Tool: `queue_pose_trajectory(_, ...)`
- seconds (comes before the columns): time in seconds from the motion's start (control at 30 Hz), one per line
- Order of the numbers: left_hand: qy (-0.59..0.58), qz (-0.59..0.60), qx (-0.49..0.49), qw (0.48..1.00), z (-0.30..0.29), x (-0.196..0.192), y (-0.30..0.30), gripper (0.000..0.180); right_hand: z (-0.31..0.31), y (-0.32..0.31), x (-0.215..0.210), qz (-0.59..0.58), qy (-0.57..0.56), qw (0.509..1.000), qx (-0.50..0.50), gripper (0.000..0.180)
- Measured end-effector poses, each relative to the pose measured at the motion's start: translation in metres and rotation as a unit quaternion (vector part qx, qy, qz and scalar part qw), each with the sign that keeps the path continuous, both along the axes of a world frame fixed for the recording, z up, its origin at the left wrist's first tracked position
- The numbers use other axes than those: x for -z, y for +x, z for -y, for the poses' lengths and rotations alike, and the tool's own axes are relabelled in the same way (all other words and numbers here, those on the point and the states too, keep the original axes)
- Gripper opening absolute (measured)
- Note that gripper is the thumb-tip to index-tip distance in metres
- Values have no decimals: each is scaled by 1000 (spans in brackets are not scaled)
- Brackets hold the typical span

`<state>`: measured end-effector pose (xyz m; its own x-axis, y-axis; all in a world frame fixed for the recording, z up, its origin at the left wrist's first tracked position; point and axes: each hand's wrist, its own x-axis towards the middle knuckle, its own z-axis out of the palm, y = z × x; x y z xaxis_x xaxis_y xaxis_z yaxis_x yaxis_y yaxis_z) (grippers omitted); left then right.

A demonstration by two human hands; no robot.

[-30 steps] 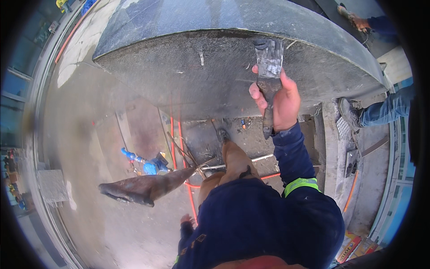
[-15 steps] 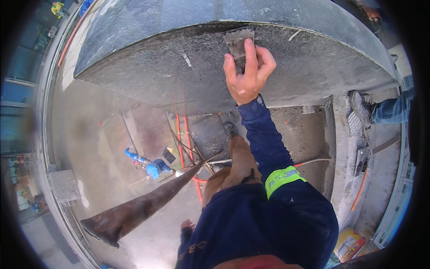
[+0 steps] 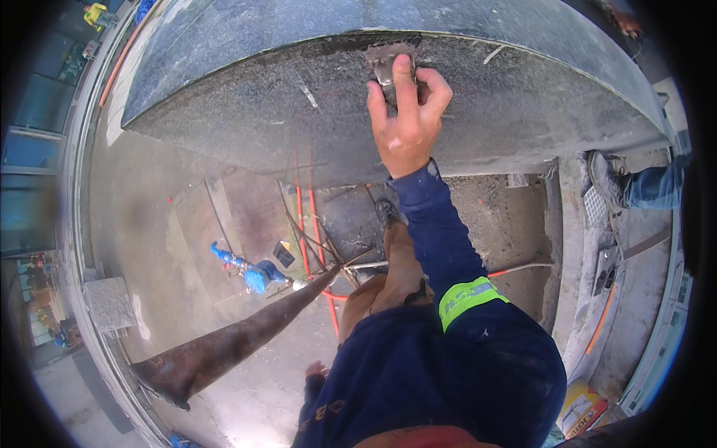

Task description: The person scoops mortar from a pile on the floor and applies it to a curved concrete surface using a trowel. The person repeatedly smooths the mortar along the edge of the structure.

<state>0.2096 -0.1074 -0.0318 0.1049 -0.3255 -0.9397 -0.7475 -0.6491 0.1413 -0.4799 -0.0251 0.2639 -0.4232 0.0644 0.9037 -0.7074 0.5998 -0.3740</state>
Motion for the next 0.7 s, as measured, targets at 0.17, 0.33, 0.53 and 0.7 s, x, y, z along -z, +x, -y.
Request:
queue_pose_trajectory(0.17,4,-5,-24,1000,-10,8,-5,28,-39,69,-13,231,81,967,-75,56)
queue_pose_trajectory(0.33,14,-3,-67,998,-19,28,-25,27,-83,81,-37,303,142,930,-151,49)
queue_pose_trajectory(0.53,-15,-73,18,997,-52,64,-33,30,-63,69,-91,134,243,948,-155,39)
queue_pose_trajectory(0.7,16,-73,-134,988,-70,76,-55,47,-52,65,-118,425,87,860,-270,21)
